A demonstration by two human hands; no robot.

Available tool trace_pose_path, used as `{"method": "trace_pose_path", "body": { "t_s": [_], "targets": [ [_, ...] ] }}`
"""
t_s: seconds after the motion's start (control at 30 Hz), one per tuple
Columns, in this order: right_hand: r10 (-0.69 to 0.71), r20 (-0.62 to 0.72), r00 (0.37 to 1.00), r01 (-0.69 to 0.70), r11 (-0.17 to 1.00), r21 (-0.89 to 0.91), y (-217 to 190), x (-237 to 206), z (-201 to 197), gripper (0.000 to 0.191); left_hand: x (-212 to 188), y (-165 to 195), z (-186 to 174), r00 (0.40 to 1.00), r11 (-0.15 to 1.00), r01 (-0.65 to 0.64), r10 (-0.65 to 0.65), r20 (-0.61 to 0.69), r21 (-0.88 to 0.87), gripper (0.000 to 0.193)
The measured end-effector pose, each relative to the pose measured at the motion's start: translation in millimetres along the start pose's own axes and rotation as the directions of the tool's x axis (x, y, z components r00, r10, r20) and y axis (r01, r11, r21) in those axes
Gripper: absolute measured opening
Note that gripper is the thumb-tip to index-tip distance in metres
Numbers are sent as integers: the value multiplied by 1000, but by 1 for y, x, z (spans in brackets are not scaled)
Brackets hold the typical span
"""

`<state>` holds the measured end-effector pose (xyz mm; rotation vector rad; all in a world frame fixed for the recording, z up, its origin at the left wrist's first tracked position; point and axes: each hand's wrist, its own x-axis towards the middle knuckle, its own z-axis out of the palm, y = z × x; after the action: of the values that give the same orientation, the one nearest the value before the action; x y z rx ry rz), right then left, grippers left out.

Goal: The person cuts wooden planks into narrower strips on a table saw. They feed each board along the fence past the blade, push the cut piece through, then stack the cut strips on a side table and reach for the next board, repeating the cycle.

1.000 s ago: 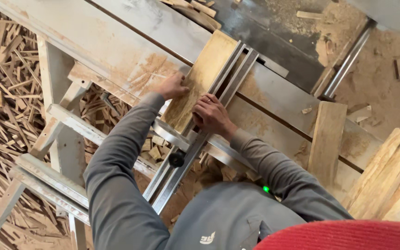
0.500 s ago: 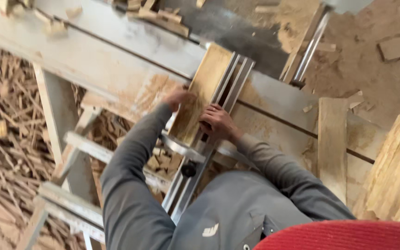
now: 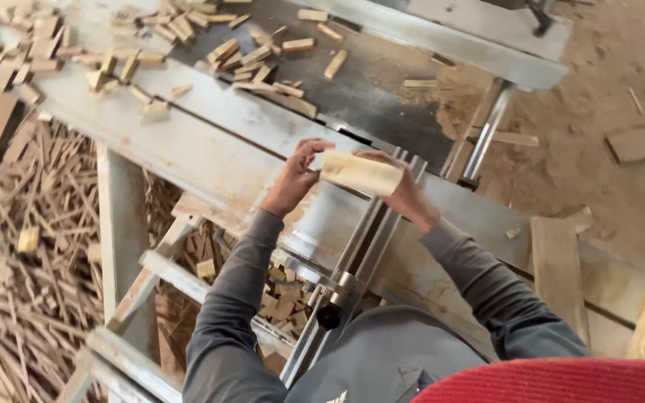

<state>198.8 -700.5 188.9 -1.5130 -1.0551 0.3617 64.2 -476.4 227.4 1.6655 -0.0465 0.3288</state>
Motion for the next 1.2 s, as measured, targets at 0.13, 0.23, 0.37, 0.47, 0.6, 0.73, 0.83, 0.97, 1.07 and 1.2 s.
{"method": "trace_pose_path", "body": {
  "t_s": [0.13,0.23,0.37,0.47,0.6,0.73,0.83,0.97,1.07,1.2],
  "targets": [
    [-332,75,940,341,917,-208,8,9,-7,44,-29,-13,-7,793,406,442,-594,137,-800,68],
    [-391,240,889,458,727,-511,23,12,-12,46,-36,-42,4,855,236,469,-362,370,-851,73],
    [-223,422,879,466,596,-654,45,8,-33,55,-42,-85,17,794,548,559,-569,213,-622,72],
    [-79,559,825,441,708,-552,62,15,-64,87,-50,-109,17,844,693,529,-488,222,-490,73],
    [-21,240,970,171,762,-625,96,49,-94,78,-68,-127,21,890,840,453,-411,195,-299,76],
    [293,83,952,-206,821,-533,121,81,-85,76,-75,-131,20,868,877,476,-454,202,-69,83],
    [408,171,897,-300,846,-441,125,91,-73,53,-76,-130,18,829,848,511,-530,179,142,82],
    [473,183,862,-340,807,-483,126,89,-68,43,-79,-135,20,813,803,520,-570,120,291,83],
    [434,211,876,-242,773,-586,131,85,-68,42,-83,-142,24,808,726,512,-588,29,459,79],
    [498,250,830,-265,747,-609,152,80,-70,44,-88,-150,28,850,750,480,-525,-33,455,66]
  ]
}}
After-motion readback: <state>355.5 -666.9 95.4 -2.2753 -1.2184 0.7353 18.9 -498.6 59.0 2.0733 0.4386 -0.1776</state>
